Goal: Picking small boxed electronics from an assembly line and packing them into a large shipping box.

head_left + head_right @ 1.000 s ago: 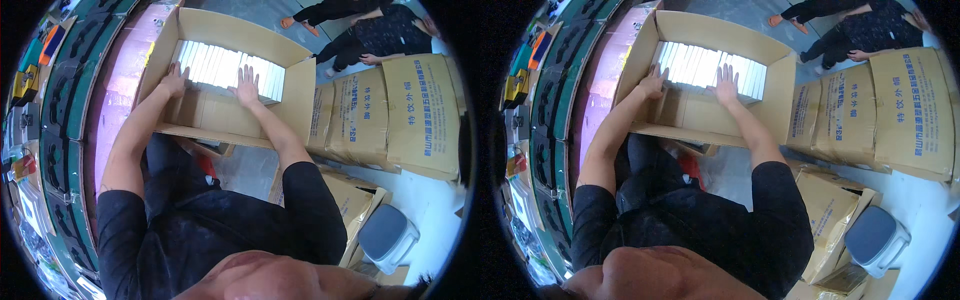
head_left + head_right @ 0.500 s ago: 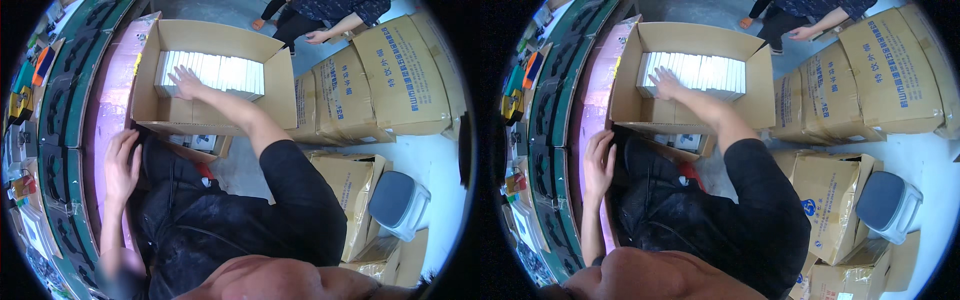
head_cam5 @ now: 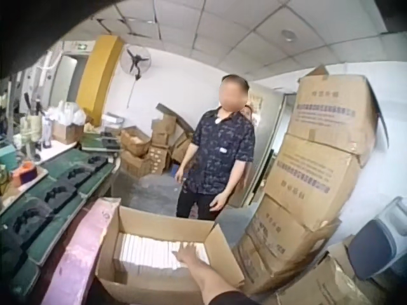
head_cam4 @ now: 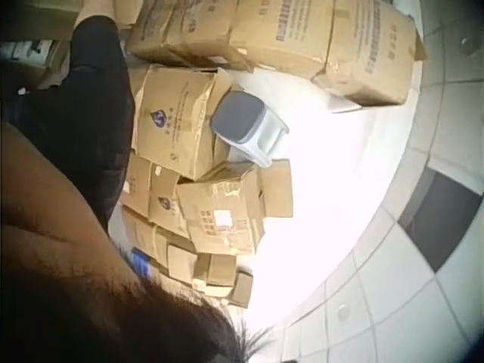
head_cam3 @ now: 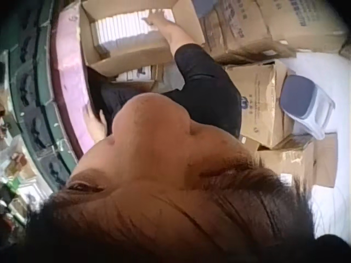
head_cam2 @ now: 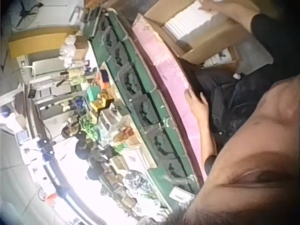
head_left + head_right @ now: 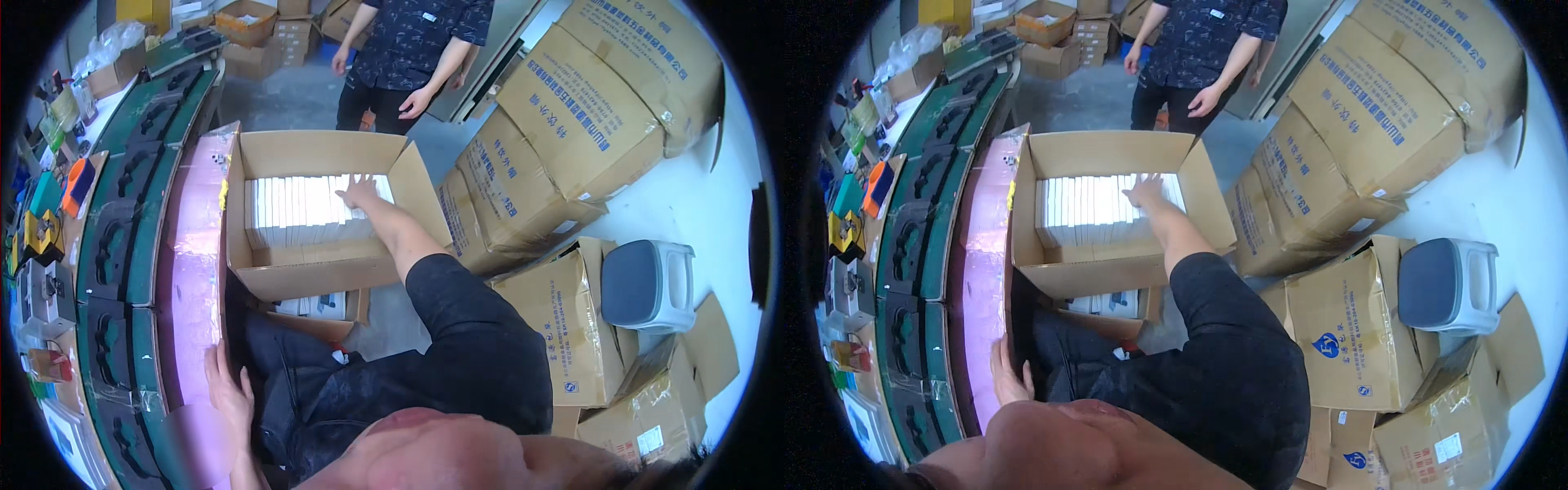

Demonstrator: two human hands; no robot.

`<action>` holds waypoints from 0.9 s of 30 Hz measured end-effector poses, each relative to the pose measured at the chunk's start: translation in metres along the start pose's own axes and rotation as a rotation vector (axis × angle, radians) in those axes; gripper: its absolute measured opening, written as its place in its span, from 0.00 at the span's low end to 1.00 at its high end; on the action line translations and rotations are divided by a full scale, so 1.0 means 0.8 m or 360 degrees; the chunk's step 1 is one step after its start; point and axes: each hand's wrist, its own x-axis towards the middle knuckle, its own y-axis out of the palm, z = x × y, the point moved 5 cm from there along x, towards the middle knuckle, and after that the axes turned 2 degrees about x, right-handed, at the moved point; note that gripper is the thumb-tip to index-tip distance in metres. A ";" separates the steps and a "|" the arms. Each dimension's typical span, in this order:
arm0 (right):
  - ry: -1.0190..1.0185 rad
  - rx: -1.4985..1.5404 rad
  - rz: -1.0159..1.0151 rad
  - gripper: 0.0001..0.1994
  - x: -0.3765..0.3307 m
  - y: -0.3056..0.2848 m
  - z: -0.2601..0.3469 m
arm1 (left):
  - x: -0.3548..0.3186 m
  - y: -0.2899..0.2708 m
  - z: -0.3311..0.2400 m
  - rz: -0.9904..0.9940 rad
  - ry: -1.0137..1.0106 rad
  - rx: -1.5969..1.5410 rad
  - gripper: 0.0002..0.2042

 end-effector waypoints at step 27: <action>-0.0406 0.0163 0.0426 0.57 -0.078 0.088 0.116 | -0.002 0.014 0.030 0.0018 0.0006 -0.0247 0.34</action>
